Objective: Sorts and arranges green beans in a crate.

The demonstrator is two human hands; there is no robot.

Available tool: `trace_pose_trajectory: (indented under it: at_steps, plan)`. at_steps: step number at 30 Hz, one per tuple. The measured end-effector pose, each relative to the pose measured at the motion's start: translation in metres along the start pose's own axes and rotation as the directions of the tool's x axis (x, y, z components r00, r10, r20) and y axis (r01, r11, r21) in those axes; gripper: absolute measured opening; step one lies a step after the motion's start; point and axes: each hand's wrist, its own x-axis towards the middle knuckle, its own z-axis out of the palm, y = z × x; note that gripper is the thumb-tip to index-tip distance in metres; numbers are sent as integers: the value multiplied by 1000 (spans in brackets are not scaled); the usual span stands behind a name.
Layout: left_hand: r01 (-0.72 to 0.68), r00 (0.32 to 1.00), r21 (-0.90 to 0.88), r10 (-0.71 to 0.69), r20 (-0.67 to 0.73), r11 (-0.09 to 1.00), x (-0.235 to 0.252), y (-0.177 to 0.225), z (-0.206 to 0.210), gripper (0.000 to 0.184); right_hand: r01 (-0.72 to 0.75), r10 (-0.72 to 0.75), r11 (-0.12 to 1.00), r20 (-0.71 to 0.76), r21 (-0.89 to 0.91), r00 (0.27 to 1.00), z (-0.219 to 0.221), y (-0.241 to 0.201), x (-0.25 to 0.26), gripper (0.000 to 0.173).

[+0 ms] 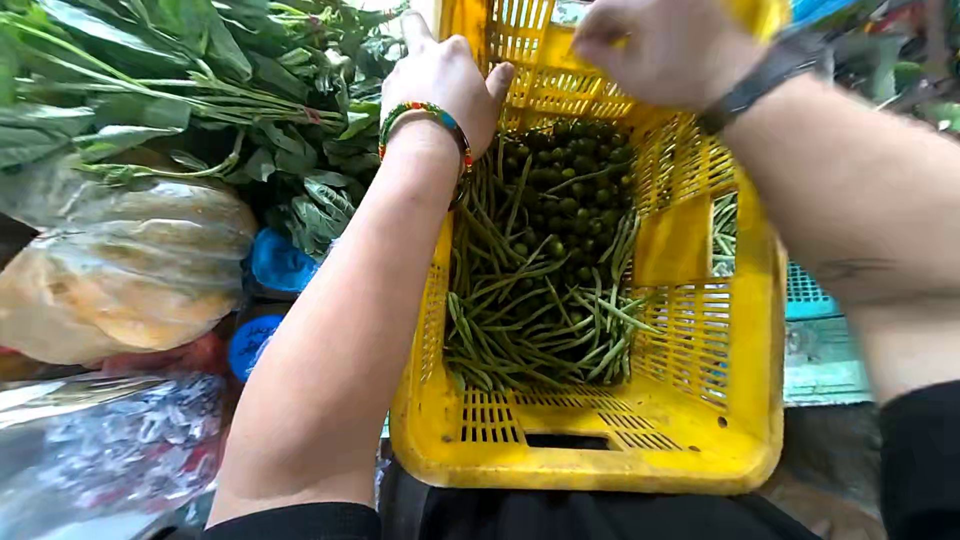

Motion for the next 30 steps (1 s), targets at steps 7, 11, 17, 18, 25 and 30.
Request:
trace_pose_trajectory:
  at_steps: [7,11,17,18,25,30]
  plan:
    - [31,1000,-25,-31,0,999,-2,1,-3,60,213,-95,954,460,-212,883,145,-35,34,63]
    - [5,999,-32,-4,35,999,2,-2,-3,62,395,-288,897,418,-196,862,144,-63,25,47]
    - [-4,999,-3,4,39,1000,-1,0,-4,65,559,-351,796,576,-231,738,165,-54,32,25]
    - [-5,999,-6,6,41,1000,-1,0,-4,64,609,-406,762,571,-220,714,166,-47,33,25]
    - [-134,990,-153,140,33,979,10,-2,7,42,770,-715,606,287,-199,637,82,-27,27,19]
    - [-154,987,-135,159,26,979,10,-3,5,47,814,-764,575,306,-74,568,74,-66,16,21]
